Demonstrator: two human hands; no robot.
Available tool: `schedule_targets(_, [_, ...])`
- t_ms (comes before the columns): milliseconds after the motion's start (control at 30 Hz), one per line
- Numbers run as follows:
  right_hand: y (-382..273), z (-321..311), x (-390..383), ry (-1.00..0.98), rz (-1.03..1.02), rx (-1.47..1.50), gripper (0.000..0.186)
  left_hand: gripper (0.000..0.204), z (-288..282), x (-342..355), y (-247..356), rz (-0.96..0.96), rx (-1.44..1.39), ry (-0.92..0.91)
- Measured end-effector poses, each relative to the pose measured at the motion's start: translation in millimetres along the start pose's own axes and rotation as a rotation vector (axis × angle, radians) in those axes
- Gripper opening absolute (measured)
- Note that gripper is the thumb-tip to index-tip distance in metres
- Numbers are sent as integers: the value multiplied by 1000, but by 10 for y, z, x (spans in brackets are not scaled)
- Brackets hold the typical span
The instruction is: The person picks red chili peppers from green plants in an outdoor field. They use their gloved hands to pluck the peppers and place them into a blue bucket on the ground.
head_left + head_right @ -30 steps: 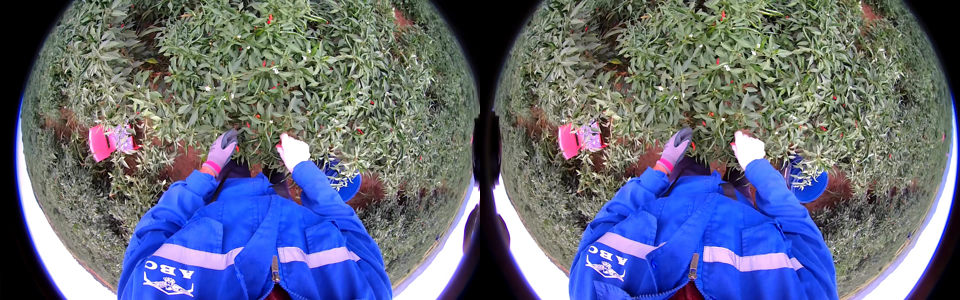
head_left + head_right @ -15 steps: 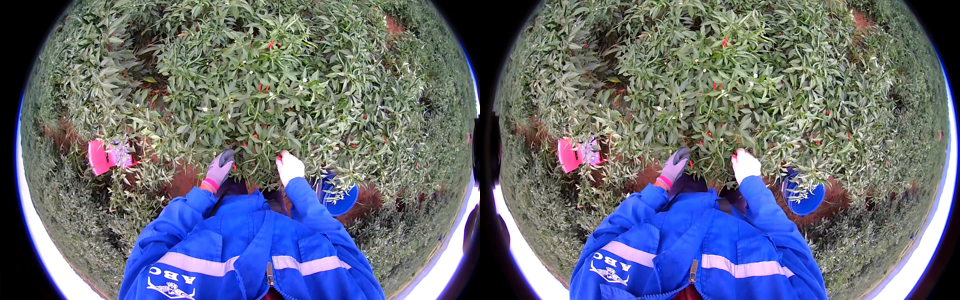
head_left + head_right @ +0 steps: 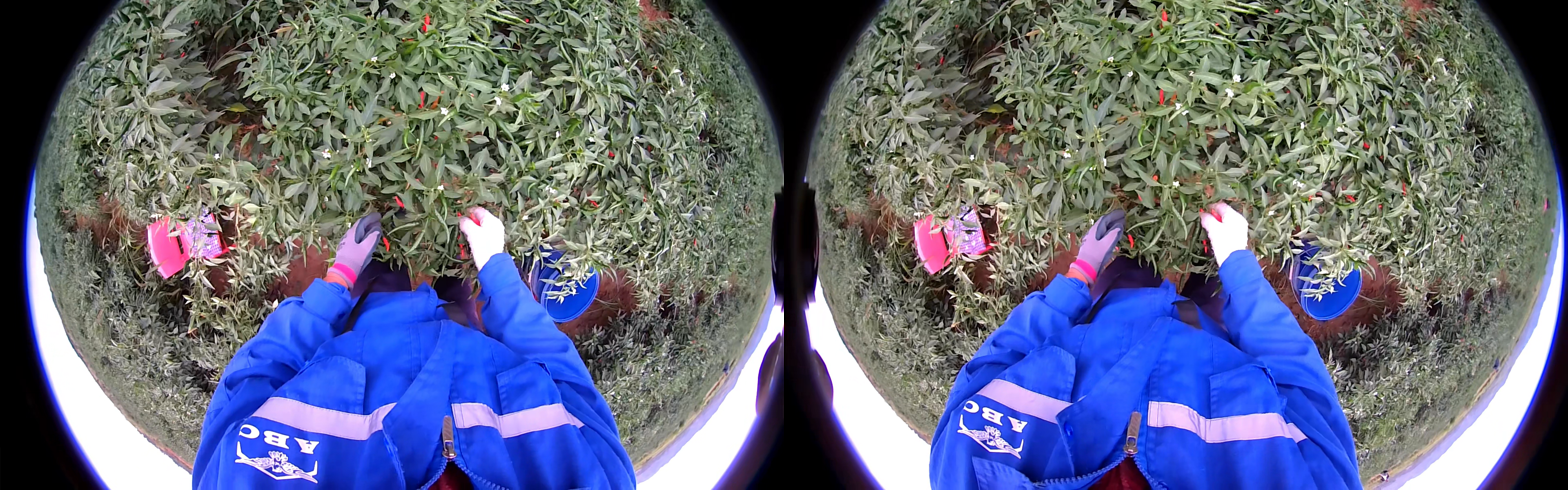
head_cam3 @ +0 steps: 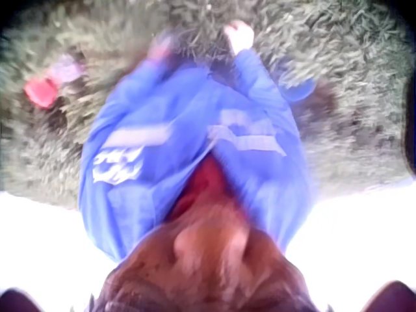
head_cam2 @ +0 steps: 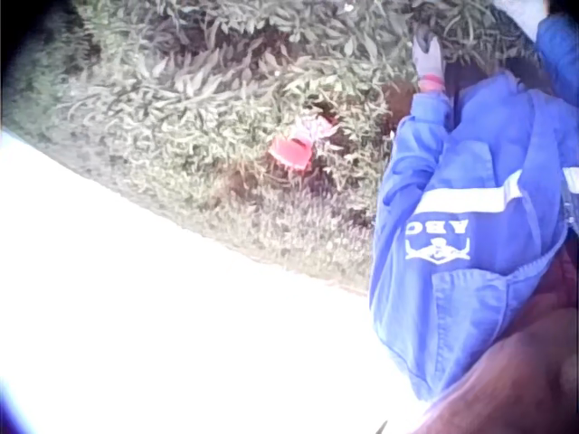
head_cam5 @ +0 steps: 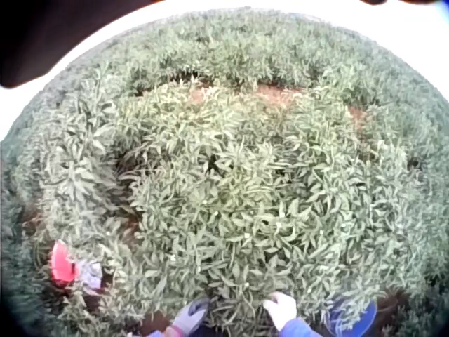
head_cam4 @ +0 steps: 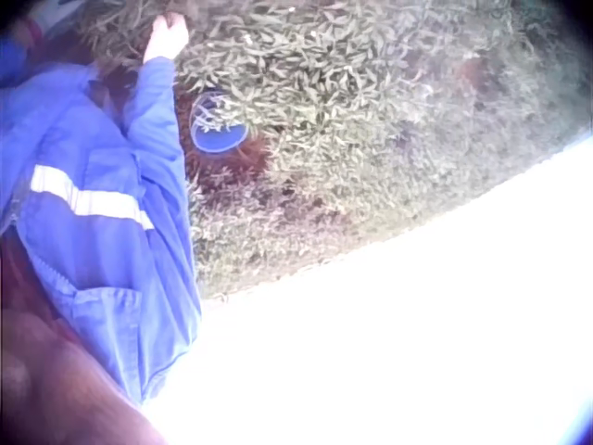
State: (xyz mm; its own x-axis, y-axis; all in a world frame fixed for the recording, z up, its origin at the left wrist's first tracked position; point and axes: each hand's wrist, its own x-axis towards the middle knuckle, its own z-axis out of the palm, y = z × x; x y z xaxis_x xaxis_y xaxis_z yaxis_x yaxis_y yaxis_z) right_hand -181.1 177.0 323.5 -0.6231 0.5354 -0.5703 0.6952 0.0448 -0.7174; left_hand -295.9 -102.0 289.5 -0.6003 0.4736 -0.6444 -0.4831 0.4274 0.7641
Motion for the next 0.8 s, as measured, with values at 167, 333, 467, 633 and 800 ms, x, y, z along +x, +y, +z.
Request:
schedule_targets(167, [-280, -56, -78, -301, 104, 360, 23, 43, -113, 45, 24, -50, 63, 89])
schedule_targets(333, [-493, -261, -200, -465, 272, 460, 15, 43, -172, 60, 201, -116, 21, 136])
schedule_targets(467, [-996, -171, -540, -627, 183, 502, 7, 44, -277, 65, 37, -36, -62, 96])
schedule_targets(633, [-877, 490, -593, -766, 197, 186, 28, 43, -256, 118, 82, -41, -28, 88])
schedule_targets(800, [-405, 1103, -451, -541, 225, -5, 41, 42, -221, 134, 58, 1, 89, 100])
